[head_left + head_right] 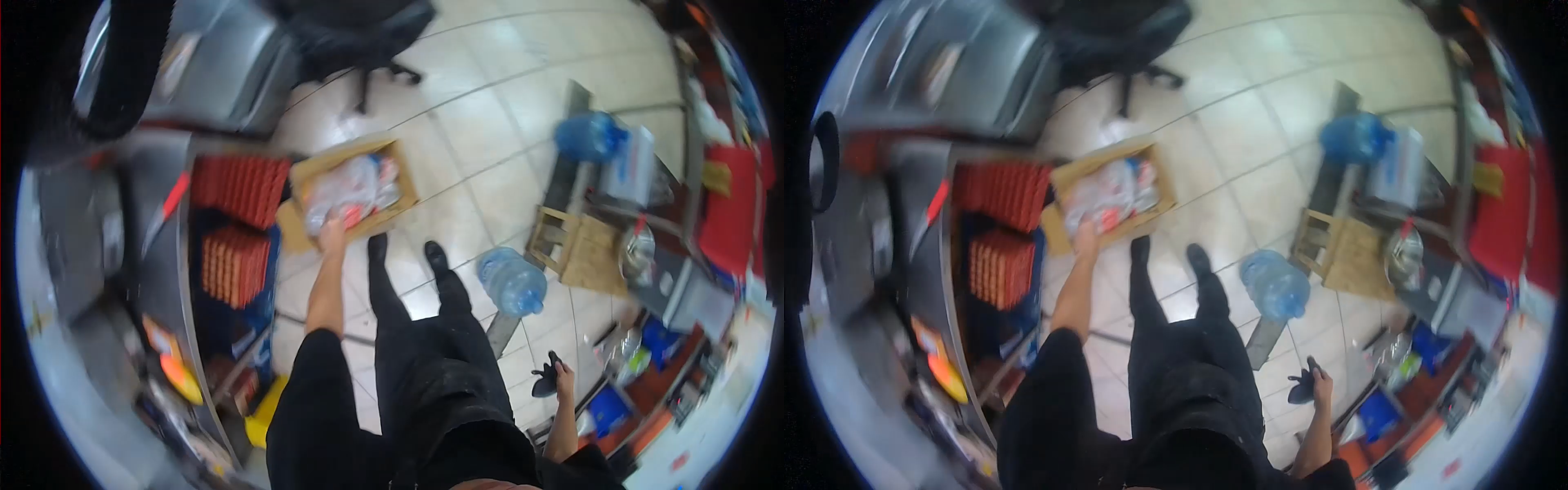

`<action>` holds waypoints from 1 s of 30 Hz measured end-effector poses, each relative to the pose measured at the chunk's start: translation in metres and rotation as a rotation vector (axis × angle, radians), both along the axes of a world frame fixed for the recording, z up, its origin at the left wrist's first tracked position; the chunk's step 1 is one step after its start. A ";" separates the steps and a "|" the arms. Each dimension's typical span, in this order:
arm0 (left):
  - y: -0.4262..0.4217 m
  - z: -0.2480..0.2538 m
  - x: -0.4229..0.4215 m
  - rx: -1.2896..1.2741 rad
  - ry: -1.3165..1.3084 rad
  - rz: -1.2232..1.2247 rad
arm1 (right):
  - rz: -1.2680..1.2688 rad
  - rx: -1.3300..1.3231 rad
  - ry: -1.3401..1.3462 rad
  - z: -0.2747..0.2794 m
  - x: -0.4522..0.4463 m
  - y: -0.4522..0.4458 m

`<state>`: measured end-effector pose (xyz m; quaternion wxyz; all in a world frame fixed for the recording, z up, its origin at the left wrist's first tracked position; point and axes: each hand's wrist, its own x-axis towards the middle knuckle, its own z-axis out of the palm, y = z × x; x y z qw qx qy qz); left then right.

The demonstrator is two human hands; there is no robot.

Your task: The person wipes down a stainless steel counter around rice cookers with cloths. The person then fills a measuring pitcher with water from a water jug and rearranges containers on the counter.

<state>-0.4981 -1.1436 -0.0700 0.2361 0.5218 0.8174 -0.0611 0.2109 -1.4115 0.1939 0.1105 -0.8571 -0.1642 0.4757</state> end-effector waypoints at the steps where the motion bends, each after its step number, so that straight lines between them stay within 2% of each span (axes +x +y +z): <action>1: 0.008 0.017 0.010 0.178 0.080 -0.099 | -0.025 0.023 -0.029 0.013 -0.022 0.003; 2: 0.004 -0.007 -0.005 0.097 0.036 -0.315 | 0.045 -0.024 -0.126 0.005 -0.027 -0.013; 3: 0.012 0.030 0.006 0.103 -0.012 -0.298 | 0.010 0.020 -0.105 0.022 -0.059 -0.008; 4: 0.014 0.038 0.003 0.031 -0.081 -0.245 | 0.069 -0.057 -0.181 0.021 -0.073 -0.021; 5: 0.004 0.030 -0.005 0.170 -0.242 -0.121 | 0.206 -0.065 -0.284 0.012 -0.083 -0.038; 6: 0.004 0.014 -0.017 0.197 -0.214 -0.147 | 0.173 -0.101 -0.293 0.036 -0.113 -0.019; 8: 0.007 -0.001 -0.032 0.230 -0.166 -0.177 | 0.117 -0.055 -0.334 0.039 -0.147 -0.043; 11: 0.031 0.026 0.000 0.218 -0.190 -0.190 | -0.136 0.023 -0.344 0.077 -0.190 -0.062; 15: 0.048 0.065 0.078 0.137 -0.369 -0.131 | -0.404 0.034 -0.432 0.056 -0.196 -0.136; 17: 0.047 0.077 0.118 0.044 -0.527 -0.040 | -0.493 0.075 -0.437 0.046 -0.209 -0.182; 19: 0.042 0.086 0.161 -0.091 -0.690 0.069 | -0.704 0.010 -0.424 0.043 -0.230 -0.217; 21: 0.030 0.090 0.211 -0.202 -0.811 0.130 | -0.904 -0.002 -0.355 -0.002 -0.270 -0.287; 22: 0.019 0.093 0.237 -0.248 -0.849 0.140 | -1.005 0.024 -0.358 0.002 -0.287 -0.301; 25: -0.025 0.102 0.338 -0.384 -0.919 0.111 | -1.121 -0.141 -0.126 -0.068 -0.330 -0.390; 26: -0.046 0.107 0.373 -0.426 -0.930 0.098 | -1.058 -0.259 -0.129 -0.092 -0.341 -0.417; 28: -0.085 0.119 0.442 -0.491 -0.933 0.049 | -1.150 -0.341 0.106 -0.135 -0.353 -0.466; 30: -0.116 0.132 0.510 -0.543 -0.939 -0.060 | -1.136 -0.293 0.211 -0.136 -0.347 -0.495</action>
